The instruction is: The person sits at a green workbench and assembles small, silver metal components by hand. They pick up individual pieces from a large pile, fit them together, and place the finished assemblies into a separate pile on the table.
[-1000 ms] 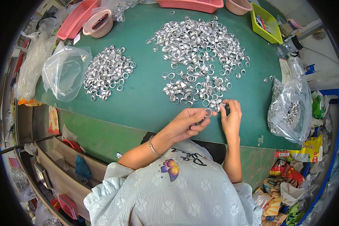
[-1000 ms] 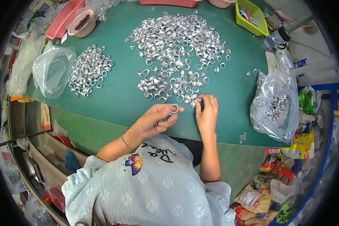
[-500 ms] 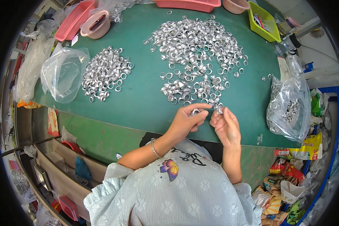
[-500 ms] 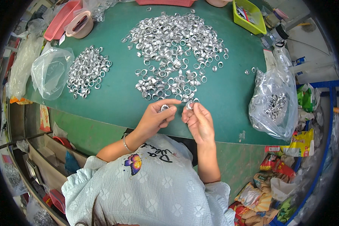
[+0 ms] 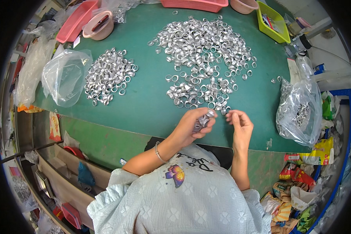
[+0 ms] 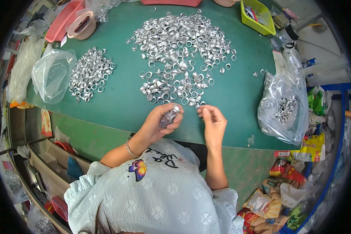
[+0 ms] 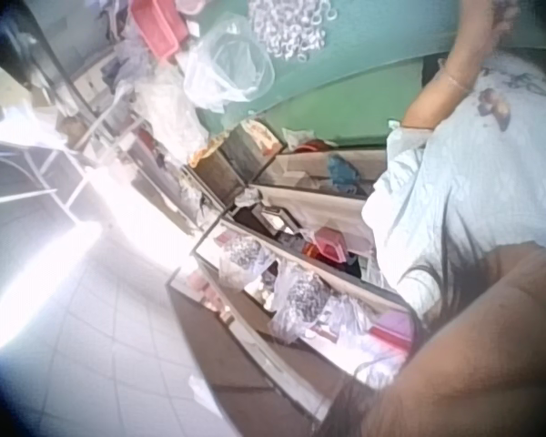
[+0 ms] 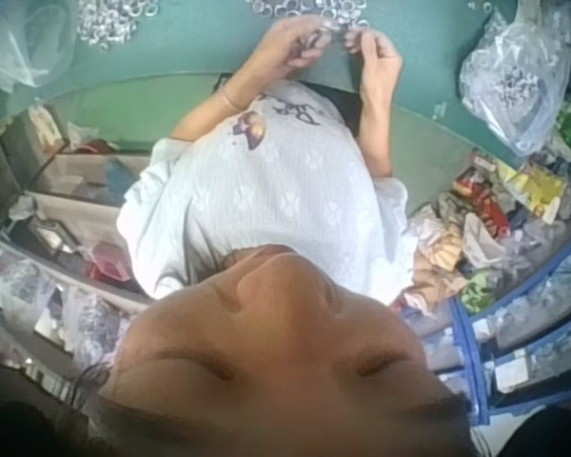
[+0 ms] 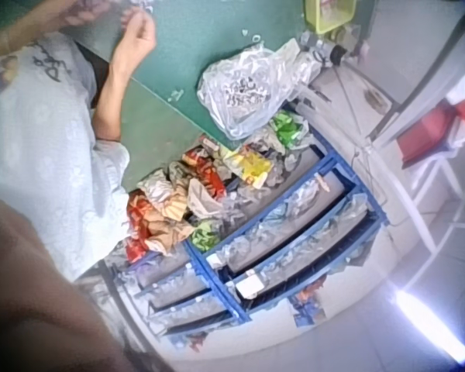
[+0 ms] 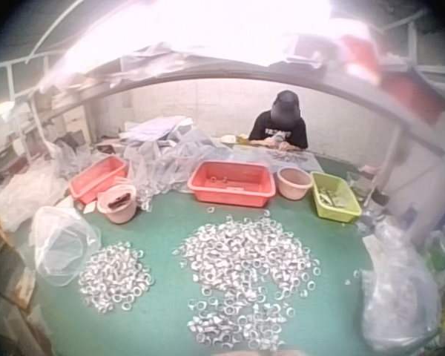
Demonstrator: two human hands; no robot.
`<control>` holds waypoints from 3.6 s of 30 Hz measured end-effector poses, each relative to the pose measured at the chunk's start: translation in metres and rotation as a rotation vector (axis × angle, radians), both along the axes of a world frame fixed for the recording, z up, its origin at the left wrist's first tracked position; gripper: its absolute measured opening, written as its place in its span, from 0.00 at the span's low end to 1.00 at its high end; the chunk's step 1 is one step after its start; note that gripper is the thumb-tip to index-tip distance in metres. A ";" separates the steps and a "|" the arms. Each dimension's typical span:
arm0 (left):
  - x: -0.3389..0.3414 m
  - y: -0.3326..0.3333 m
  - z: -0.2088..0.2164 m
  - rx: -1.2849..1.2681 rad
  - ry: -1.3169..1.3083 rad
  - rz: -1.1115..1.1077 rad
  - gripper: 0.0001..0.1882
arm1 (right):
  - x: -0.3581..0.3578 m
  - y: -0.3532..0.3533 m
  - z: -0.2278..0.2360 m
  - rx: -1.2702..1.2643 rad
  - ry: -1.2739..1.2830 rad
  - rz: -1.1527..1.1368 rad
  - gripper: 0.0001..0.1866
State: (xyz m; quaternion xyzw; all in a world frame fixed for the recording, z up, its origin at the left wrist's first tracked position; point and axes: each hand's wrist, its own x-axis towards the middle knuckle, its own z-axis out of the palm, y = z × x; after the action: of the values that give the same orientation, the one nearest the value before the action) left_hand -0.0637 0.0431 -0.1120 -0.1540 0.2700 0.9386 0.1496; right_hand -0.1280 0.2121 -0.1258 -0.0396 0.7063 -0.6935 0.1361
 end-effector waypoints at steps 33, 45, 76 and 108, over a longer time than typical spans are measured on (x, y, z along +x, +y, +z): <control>-0.003 0.005 -0.021 -0.093 -0.050 -0.223 0.18 | -0.006 0.001 -0.002 0.284 0.278 0.006 0.09; 0.000 0.002 -0.019 -0.058 -0.041 -0.099 0.14 | -0.010 0.004 -0.014 -0.332 -0.256 0.080 0.06; 0.010 0.003 0.008 -0.126 0.157 -0.013 0.18 | -0.016 -0.013 0.002 0.509 0.645 0.062 0.14; 0.008 0.009 0.003 -0.135 -0.031 0.062 0.14 | 0.019 -0.015 0.019 -0.056 0.422 0.063 0.18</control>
State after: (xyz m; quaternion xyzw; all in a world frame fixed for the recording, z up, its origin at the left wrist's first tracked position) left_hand -0.0560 0.0522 -0.1086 -0.1865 0.3253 0.9200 0.1141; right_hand -0.1093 0.1973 -0.1068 -0.2099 0.6980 -0.6846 0.0055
